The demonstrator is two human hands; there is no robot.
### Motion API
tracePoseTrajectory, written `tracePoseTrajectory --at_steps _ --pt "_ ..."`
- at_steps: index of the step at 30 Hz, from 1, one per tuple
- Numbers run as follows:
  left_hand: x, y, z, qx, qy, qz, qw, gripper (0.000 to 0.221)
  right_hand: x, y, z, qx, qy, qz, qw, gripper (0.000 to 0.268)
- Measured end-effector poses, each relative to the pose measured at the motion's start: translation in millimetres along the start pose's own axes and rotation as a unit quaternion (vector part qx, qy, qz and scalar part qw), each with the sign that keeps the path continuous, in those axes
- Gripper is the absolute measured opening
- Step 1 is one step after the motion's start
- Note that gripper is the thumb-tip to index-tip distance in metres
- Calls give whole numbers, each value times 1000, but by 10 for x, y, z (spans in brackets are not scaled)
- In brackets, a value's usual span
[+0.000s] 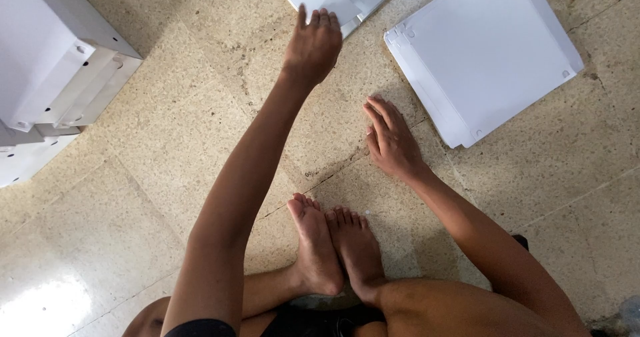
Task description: The person assembles cardboard boxes by hand while sitting on the floor, folding the sides and base of the pre-cut cardboard panels and stacking the completed boxes to the side.
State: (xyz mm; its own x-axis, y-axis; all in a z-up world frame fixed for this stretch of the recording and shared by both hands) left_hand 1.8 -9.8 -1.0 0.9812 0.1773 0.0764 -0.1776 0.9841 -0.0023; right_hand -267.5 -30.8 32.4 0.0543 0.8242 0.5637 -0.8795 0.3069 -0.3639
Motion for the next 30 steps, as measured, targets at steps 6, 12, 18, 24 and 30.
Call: tracePoseTrajectory --at_steps 6,12,18,24,30 --pt "-32 -54 88 -19 -32 -3 999 57 14 -8 5 0 -3 -9 1000 42" --pt "-35 -129 617 -16 115 183 976 12 -6 10 -11 10 1 -14 1000 41" --pt "300 -211 669 -302 -146 50 941 44 15 -17 16 -2 -5 -6 1000 39" --pt "518 -15 591 -341 -7 157 927 46 -138 69 -113 18 6 -36 999 43" --pt "892 417 411 -377 153 279 870 56 -144 49 -110 16 6 -31 999 44"
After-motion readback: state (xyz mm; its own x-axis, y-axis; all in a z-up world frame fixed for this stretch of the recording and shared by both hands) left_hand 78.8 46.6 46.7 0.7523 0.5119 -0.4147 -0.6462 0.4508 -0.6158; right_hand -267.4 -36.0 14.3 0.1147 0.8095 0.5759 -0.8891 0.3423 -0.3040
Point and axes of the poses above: each hand's wrist, its own y-axis away from the middle knuckle, its own z-axis out of the back of the hand, x = y × z, the point moved 1 cm from there along -y, towards the middle knuckle, and after that the axes turned 6 degrees about -x, right-handed, at the moved point
